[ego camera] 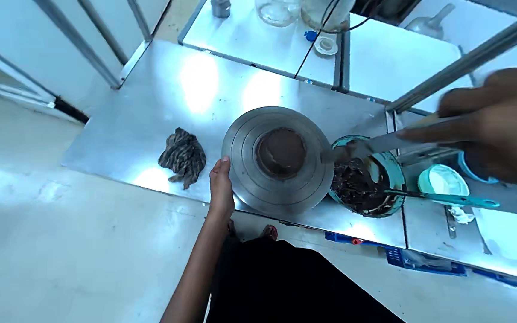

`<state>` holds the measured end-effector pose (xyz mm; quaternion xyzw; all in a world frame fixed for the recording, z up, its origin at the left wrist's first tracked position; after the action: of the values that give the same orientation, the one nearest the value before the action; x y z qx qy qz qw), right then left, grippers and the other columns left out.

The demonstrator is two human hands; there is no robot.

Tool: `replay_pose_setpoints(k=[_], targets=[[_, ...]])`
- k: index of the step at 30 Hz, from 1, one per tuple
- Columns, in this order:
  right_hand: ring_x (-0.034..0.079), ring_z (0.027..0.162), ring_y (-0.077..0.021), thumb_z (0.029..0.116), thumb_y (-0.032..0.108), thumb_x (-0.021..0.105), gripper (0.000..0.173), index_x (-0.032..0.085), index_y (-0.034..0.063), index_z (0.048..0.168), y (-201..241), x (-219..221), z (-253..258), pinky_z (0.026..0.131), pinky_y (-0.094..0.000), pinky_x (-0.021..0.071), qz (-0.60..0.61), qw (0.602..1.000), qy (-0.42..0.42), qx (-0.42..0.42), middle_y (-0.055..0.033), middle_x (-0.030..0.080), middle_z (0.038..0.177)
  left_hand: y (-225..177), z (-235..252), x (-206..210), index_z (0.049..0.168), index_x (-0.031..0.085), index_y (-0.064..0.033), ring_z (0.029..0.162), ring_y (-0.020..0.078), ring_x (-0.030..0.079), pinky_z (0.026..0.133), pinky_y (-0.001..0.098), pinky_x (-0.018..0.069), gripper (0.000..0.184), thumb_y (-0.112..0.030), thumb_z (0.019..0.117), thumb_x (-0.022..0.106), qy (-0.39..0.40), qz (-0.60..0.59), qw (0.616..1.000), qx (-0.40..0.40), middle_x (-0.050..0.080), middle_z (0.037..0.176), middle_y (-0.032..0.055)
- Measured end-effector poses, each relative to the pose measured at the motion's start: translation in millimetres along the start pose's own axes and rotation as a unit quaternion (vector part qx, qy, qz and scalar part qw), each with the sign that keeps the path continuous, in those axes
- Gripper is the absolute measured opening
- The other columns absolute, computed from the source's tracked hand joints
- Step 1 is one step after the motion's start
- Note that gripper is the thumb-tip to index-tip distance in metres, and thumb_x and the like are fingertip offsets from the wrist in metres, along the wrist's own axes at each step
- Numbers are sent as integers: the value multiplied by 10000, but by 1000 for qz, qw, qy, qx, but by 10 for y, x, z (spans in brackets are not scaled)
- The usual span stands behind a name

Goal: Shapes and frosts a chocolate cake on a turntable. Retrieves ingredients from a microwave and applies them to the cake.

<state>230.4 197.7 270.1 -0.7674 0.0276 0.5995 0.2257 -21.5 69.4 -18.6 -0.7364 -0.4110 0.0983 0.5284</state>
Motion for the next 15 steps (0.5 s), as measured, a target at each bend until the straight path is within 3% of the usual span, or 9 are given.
replay_pose_setpoints(k=[1,3,5,8,11,15], targets=[[640,859,-459,893,-10,644,371,775,166,1193,-147,51,-228,712,-686,481,61,995,-5,78,-195,665,958,23,53,14,1252,610,-50,990,139,668,874,382,573,435,-387,1111,374,-11,9,1000,16,683,1099,84],[643,885,-458,986,96,601,338,714,120,1304,-298,404,-723,724,-683,491,155,955,-68,245,-228,654,1031,12,167,33,1216,638,-37,976,145,669,870,387,567,469,-406,1109,369,-20,34,999,30,691,1072,92],[630,831,-478,1003,126,607,372,657,67,1367,-135,1036,-1121,686,-694,472,216,881,-158,390,-277,641,1016,-95,284,52,1188,647,-34,934,139,678,838,372,577,473,-411,1107,373,-16,83,996,26,695,1032,87],[637,816,-460,1013,99,586,441,574,47,1451,546,2235,-1506,720,-645,509,284,756,-181,561,-304,646,1008,-199,459,58,1151,654,-28,889,132,673,805,370,578,469,-412,1104,389,4,154,988,28,688,986,82],[668,812,-424,994,97,590,426,612,49,1416,1363,2925,-1647,733,-616,551,318,683,-149,640,-282,665,990,-218,570,31,1251,620,-22,984,122,652,879,376,551,492,-416,1110,361,32,204,978,32,671,1109,93],[638,648,-278,981,135,544,428,656,126,1393,2112,2857,-1612,577,-481,561,299,653,-127,684,-177,657,940,-188,662,18,1237,599,-51,956,53,651,864,301,556,419,-365,1114,350,30,184,981,48,665,1063,26]])
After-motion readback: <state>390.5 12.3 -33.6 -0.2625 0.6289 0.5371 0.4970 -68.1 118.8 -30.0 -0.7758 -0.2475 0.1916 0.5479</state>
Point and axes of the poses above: each hand's wrist, its own z-axis towards the middle knuckle, its own x-axis out of the palm, y = z × x, the point moved 6 cm from there along z, towards the middle knuckle
